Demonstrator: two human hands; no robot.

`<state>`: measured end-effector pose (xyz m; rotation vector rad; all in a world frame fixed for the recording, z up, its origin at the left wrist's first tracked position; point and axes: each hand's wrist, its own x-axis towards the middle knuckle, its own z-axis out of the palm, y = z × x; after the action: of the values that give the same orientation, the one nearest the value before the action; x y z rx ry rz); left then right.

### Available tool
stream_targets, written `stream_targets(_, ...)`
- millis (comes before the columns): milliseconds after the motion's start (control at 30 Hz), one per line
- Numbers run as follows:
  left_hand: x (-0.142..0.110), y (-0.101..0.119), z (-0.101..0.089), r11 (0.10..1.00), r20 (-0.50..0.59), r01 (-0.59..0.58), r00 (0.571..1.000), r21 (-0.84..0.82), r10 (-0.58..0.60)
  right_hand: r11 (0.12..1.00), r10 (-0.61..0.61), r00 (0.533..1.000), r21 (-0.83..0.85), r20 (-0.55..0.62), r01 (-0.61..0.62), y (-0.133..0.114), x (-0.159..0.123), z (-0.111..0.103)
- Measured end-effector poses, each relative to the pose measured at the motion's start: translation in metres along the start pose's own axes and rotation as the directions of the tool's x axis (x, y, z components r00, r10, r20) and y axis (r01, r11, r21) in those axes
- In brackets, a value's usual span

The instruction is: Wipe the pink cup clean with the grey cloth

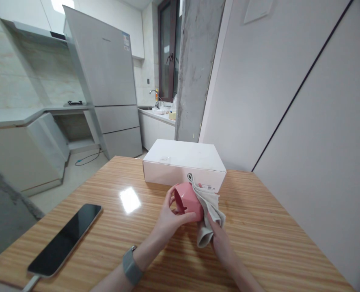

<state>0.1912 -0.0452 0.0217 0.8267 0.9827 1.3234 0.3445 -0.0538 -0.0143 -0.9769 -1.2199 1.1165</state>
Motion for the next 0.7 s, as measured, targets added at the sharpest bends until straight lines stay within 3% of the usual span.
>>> stream_targets(133,0.005,-0.001,-0.003,0.967,0.096,0.139,0.988,-0.215,-0.121,0.998,-0.007,0.994,-0.064,0.112,0.015,-0.009,-0.006,0.007)
stream_targets(233,0.007,-0.003,-0.004,0.955,0.142,0.098,0.988,-0.279,-0.060,0.997,-0.028,0.982,-0.070,0.189,0.042,-0.018,-0.006,0.012)
stream_targets(400,0.003,-0.002,-0.005,0.993,0.090,0.031,0.996,-0.117,-0.021,0.995,0.046,0.999,-0.086,0.027,-0.044,-0.024,0.000,0.009)
stream_targets(533,-0.001,0.003,-0.005,1.000,0.118,-0.031,0.993,0.003,0.031,0.994,0.060,0.998,-0.087,-0.005,-0.061,-0.020,0.002,0.005)
stream_targets(700,0.003,-0.001,-0.007,0.996,0.060,0.074,0.996,-0.045,-0.072,0.994,0.038,0.999,-0.104,-0.037,-0.042,-0.009,-0.002,0.005)
